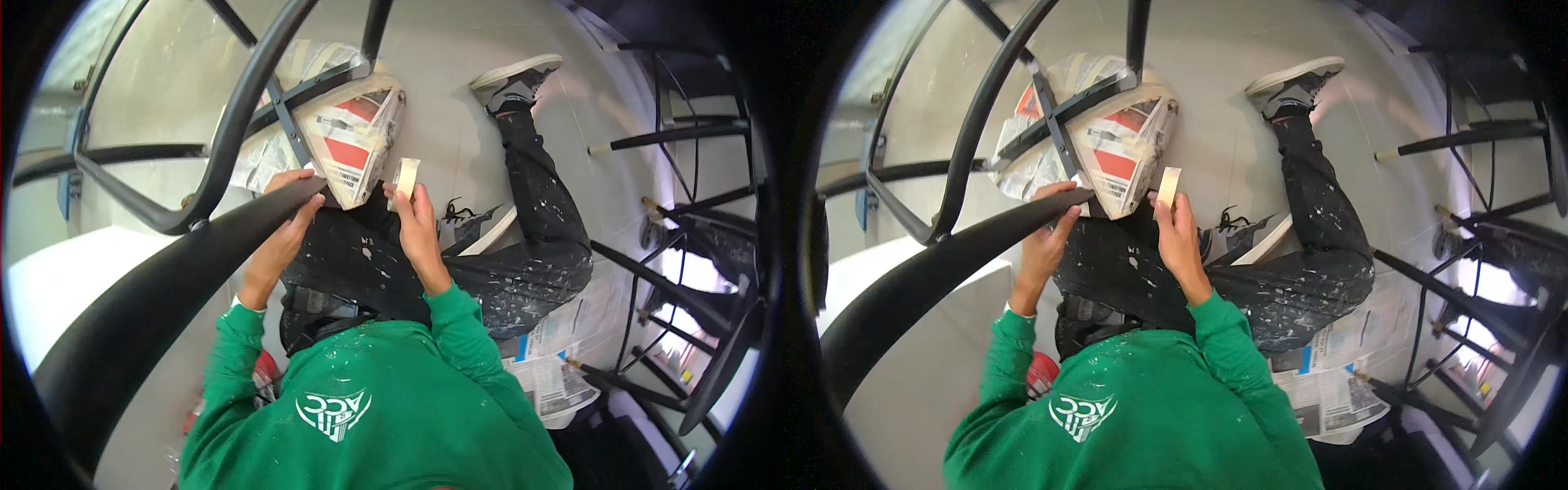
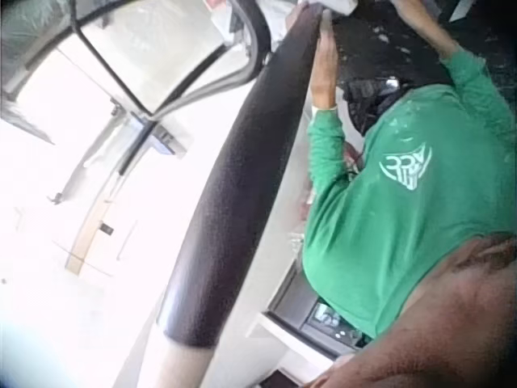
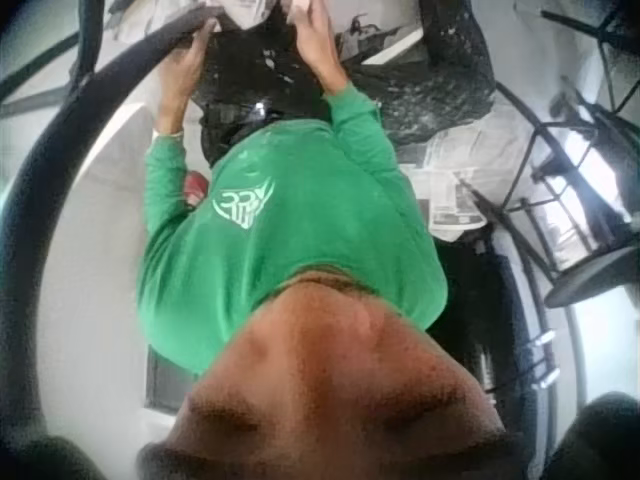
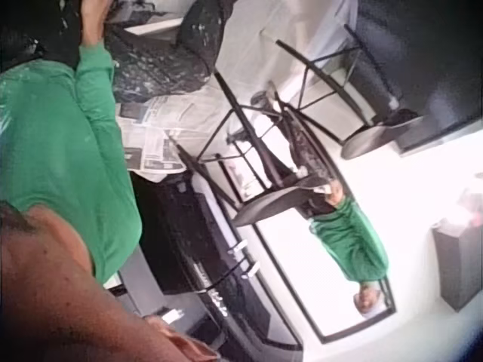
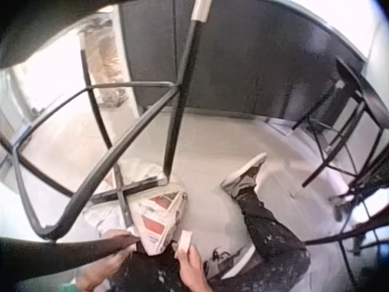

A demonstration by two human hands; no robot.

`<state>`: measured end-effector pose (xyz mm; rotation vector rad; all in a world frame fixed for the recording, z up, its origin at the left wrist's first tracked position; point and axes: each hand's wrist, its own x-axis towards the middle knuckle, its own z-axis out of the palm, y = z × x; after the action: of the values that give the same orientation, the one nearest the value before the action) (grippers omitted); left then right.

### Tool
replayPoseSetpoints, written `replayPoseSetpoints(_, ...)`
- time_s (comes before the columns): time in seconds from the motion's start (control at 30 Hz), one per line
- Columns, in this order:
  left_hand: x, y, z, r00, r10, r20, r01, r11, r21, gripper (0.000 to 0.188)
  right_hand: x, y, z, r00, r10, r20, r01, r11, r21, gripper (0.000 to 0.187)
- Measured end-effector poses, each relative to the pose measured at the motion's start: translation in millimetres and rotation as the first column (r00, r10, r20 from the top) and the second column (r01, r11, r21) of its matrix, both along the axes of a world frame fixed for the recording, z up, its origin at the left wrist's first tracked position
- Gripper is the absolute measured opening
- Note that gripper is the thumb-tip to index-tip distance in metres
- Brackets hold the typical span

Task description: The person tapes newspaper to the underside of a stool seat and then wraps masking tape around the legs and joints.

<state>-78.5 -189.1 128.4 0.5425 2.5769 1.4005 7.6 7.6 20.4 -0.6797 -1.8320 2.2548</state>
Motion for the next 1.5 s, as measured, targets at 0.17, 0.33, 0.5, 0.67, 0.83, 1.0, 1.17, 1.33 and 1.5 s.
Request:
replayPoseSetpoints(0.17, 0.1, -8.4, 1.5, 0.99, -0.046, -0.135, 0.037, 0.997, -0.068, 0.031, 36.0, 6.7, 50.5, 0.95, 0.299, 0.085, -0.296, 0.954, -0.048, 0.027)
replayPoseSetpoints(0.33, 5.1, -10.8, -0.4, 0.997, 0.07, 0.016, -0.07, 0.997, -0.021, 0.033, 54.2, -4.8, 51.3, 0.941, 0.336, 0.048, -0.327, 0.934, -0.144, 0.023)
replayPoseSetpoints(0.5, 19.8, -26.8, -5.9, 0.872, 0.137, 0.47, -0.076, 0.986, -0.146, 0.038, 52.9, -8.8, 69.0, 0.911, 0.408, 0.064, -0.393, 0.903, -0.172, 0.021)
replayPoseSetpoints(0.67, 50.7, -13.5, -32.4, 0.726, -0.072, 0.684, -0.194, 0.933, 0.304, 0.034, 48.1, -15.2, 79.6, 0.86, 0.486, 0.157, -0.493, 0.87, 0.0, 0.021)
replayPoseSetpoints(0.83, 54.5, -4.9, -41.6, 0.778, -0.018, 0.628, -0.215, 0.931, 0.294, 0.032, 42.2, -13.8, 80.1, 0.86, 0.479, 0.177, -0.508, 0.837, 0.201, 0.024)
replayPoseSetpoints(1.0, 48.8, -11.1, -57.0, 0.828, 0.082, 0.555, -0.258, 0.934, 0.246, 0.02, 35.8, -19.6, 95.6, 0.87, 0.466, 0.164, -0.492, 0.843, 0.216, 0.031)
replayPoseSetpoints(1.17, 32.9, -25.1, -70.3, 0.932, 0.271, 0.242, -0.281, 0.96, 0.006, 0.017, 26.1, -19.4, 114.3, 0.808, 0.469, 0.358, -0.557, 0.806, 0.202, 0.031)
replayPoseSetpoints(1.33, 42.9, -13.2, -92.6, 0.895, 0.276, 0.349, -0.324, 0.942, 0.087, 0.021, 38.0, -15.4, 82.8, 0.8, 0.52, 0.299, -0.56, 0.826, 0.063, 0.029)
replayPoseSetpoints(1.5, 53.7, 7.4, -67.2, 0.826, 0.285, 0.487, -0.441, 0.864, 0.242, 0.029, 33.6, -17.5, 61.7, 0.761, 0.532, 0.371, -0.62, 0.765, 0.176, 0.045)
